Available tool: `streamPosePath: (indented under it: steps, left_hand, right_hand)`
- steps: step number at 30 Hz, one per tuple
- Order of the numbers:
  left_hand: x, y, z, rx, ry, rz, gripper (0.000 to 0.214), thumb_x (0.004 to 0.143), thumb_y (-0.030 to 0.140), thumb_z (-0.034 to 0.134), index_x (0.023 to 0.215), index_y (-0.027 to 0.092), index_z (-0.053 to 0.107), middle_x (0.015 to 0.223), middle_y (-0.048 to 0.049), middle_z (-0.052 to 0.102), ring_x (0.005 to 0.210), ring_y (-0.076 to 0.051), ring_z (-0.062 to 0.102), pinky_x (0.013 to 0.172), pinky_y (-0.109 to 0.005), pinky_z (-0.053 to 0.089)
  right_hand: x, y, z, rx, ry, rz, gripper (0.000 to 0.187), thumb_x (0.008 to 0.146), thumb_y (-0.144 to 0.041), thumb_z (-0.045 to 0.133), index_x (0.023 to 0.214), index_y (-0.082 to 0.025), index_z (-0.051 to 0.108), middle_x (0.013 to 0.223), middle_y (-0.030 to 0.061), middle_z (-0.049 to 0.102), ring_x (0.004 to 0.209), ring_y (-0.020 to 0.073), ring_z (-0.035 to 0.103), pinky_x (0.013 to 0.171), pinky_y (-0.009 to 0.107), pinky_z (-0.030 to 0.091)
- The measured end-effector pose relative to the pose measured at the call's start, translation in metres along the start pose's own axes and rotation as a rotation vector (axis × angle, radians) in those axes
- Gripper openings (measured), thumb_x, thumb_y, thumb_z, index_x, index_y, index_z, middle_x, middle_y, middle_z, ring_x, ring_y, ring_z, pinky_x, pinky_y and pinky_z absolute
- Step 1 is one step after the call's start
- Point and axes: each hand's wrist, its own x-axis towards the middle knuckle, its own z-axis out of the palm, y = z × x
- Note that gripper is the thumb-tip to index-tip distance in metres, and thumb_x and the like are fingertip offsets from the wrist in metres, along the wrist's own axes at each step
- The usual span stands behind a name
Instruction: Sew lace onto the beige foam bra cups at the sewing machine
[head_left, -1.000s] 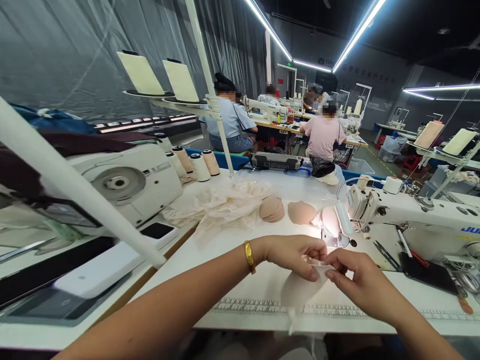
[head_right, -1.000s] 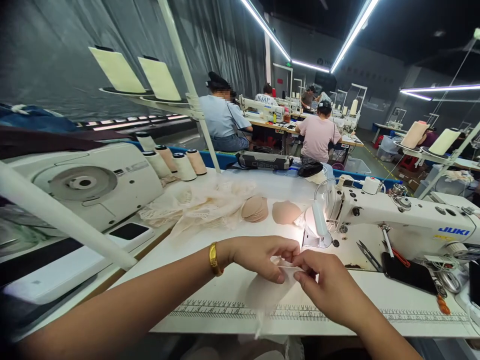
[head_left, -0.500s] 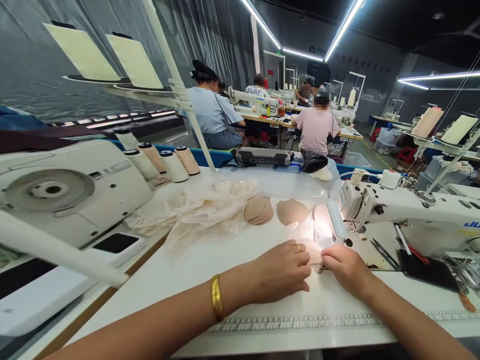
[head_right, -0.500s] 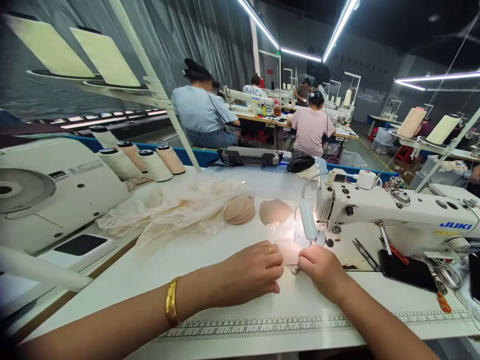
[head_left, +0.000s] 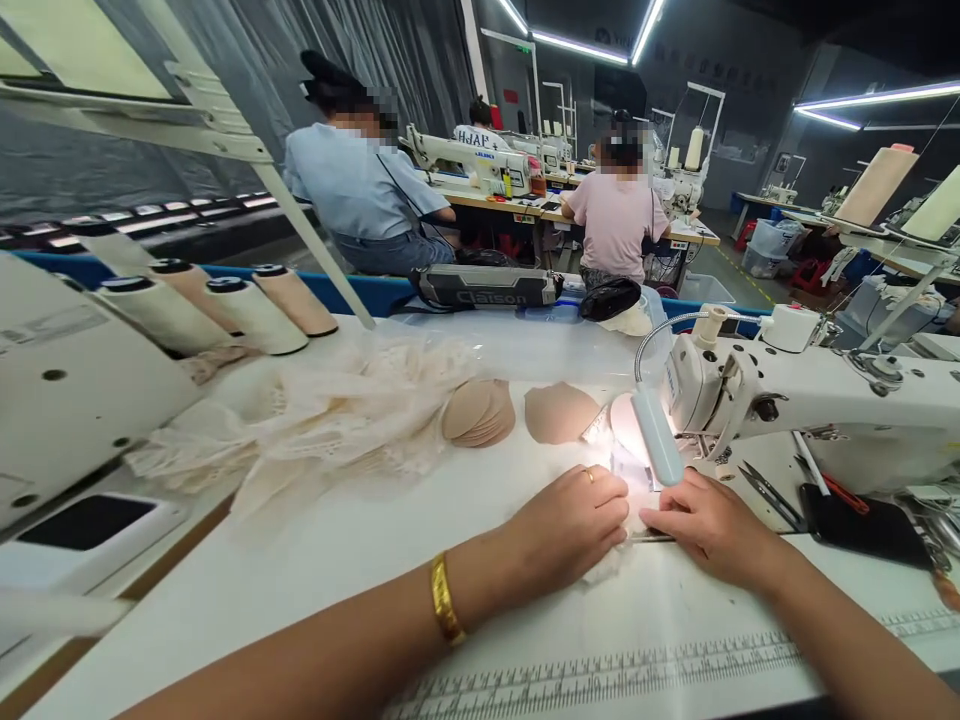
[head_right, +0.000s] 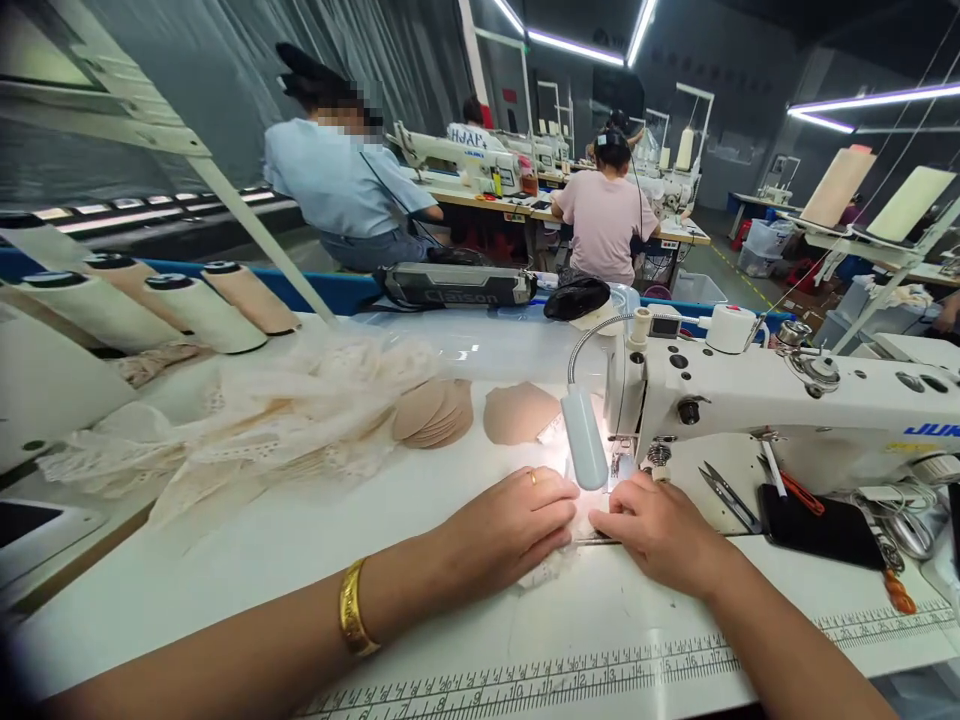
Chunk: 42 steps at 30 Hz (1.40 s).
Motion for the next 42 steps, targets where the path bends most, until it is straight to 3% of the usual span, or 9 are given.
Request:
streamPosePath:
  steps: [8, 13, 23, 30, 42]
  left_hand:
    - [0.002, 0.001, -0.001, -0.032, 0.000, -0.016, 0.013, 0.099, 0.019, 0.054, 0.088, 0.018, 0.061, 0.084, -0.0049, 0.059, 0.078, -0.022, 0.054, 0.071, -0.033, 0.045]
    - [0.004, 0.003, -0.002, -0.026, 0.012, -0.009, 0.022, 0.101, 0.019, 0.049, 0.083, 0.018, 0.061, 0.081, -0.0047, 0.058, 0.075, -0.021, 0.052, 0.069, -0.033, 0.044]
    - [0.005, 0.003, 0.000, -0.041, 0.017, -0.019, 0.016, 0.099, 0.019, 0.051, 0.088, 0.018, 0.063, 0.085, -0.0055, 0.060, 0.078, -0.022, 0.053, 0.072, -0.034, 0.045]
    - [0.004, 0.002, 0.002, -0.014, 0.028, -0.010, 0.026, 0.101, 0.018, 0.048, 0.077, 0.018, 0.058, 0.079, -0.0040, 0.056, 0.072, -0.020, 0.048, 0.068, -0.033, 0.042]
    - [0.003, -0.001, 0.008, -0.020, 0.066, 0.010, 0.025, 0.099, 0.016, 0.050, 0.074, 0.018, 0.056, 0.077, -0.0036, 0.056, 0.071, -0.019, 0.048, 0.067, -0.033, 0.041]
  right_hand:
    - [0.000, -0.002, -0.001, 0.117, -0.013, -0.010, 0.033, 0.100, -0.007, 0.050, 0.120, -0.027, 0.068, 0.093, 0.0033, 0.063, 0.081, 0.0166, 0.049, 0.070, 0.028, 0.043]
    - [0.002, -0.006, -0.003, 0.106, -0.015, -0.006, 0.033, 0.100, -0.007, 0.051, 0.119, -0.027, 0.068, 0.091, 0.0022, 0.062, 0.080, 0.0163, 0.049, 0.069, 0.027, 0.041]
    - [0.002, -0.005, -0.009, 0.107, -0.051, 0.032, 0.036, 0.095, -0.004, 0.048, 0.114, -0.024, 0.070, 0.087, 0.0034, 0.060, 0.081, 0.0188, 0.047, 0.066, 0.028, 0.040]
    - [0.003, -0.008, -0.009, 0.125, -0.070, 0.029, 0.038, 0.095, -0.003, 0.047, 0.117, -0.025, 0.070, 0.087, 0.0031, 0.060, 0.078, 0.0180, 0.045, 0.065, 0.028, 0.039]
    - [0.004, -0.010, -0.011, 0.101, -0.074, 0.011, 0.038, 0.094, -0.004, 0.047, 0.117, -0.026, 0.069, 0.085, 0.0025, 0.059, 0.077, 0.0181, 0.047, 0.064, 0.028, 0.039]
